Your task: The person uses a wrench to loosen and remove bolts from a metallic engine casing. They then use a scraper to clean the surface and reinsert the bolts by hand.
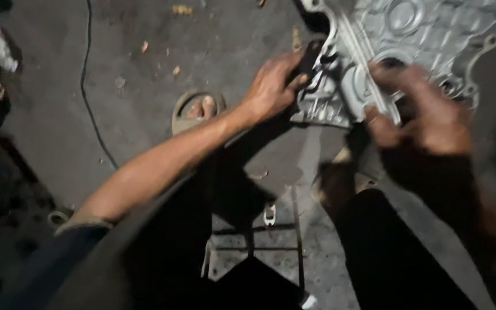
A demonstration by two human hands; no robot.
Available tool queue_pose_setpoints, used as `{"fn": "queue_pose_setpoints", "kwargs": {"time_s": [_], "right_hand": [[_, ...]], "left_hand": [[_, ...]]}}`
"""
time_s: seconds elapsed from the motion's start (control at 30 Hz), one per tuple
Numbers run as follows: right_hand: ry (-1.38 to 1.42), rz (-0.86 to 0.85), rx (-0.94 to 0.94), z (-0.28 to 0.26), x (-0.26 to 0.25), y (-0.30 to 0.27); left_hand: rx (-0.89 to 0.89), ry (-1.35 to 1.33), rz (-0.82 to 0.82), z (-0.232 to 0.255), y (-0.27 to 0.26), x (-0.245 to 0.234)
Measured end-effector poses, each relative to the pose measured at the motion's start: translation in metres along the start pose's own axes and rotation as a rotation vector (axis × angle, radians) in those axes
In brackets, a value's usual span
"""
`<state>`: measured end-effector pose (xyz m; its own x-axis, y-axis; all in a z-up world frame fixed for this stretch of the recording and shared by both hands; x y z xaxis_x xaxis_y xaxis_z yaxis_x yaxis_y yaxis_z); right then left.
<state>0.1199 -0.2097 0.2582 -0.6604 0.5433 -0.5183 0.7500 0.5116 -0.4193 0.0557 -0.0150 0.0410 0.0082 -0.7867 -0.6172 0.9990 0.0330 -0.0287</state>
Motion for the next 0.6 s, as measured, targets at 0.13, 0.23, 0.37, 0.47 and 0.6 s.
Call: {"fn": "queue_pose_setpoints", "kwargs": {"time_s": [0.13, 0.23, 0.37, 0.47, 0.6], "right_hand": [[-0.067, -0.111, 0.216, 0.008, -0.002, 0.001], [-0.02, -0.057, 0.028, 0.009, -0.001, 0.005], [-0.072, -0.072, 0.184, 0.008, 0.001, 0.005], [0.026, -0.043, 0.142, 0.007, 0.001, 0.003], [-0.001, -0.05, 0.107, 0.005, 0.006, -0.001]], "left_hand": [[-0.005, 0.013, -0.094, 0.007, 0.013, -0.011], [0.033, -0.04, -0.079, 0.01, 0.012, -0.013], [0.027, -0.006, -0.058, 0.014, 0.009, -0.019], [0.189, -0.034, 0.01, 0.018, 0.01, -0.015], [0.026, -0.012, -0.077, 0.014, 0.01, -0.017]]}}
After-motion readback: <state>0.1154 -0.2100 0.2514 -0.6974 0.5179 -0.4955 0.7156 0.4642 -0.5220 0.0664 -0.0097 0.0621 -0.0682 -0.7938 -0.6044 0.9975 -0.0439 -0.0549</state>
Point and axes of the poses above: each hand's wrist, its own y-axis towards the middle knuckle, its own x-axis out of the palm, z = x × y, the point moved 2 cm from there along y, towards the middle knuckle, and after that the axes turned 10 degrees about y, right-handed, at the moved point
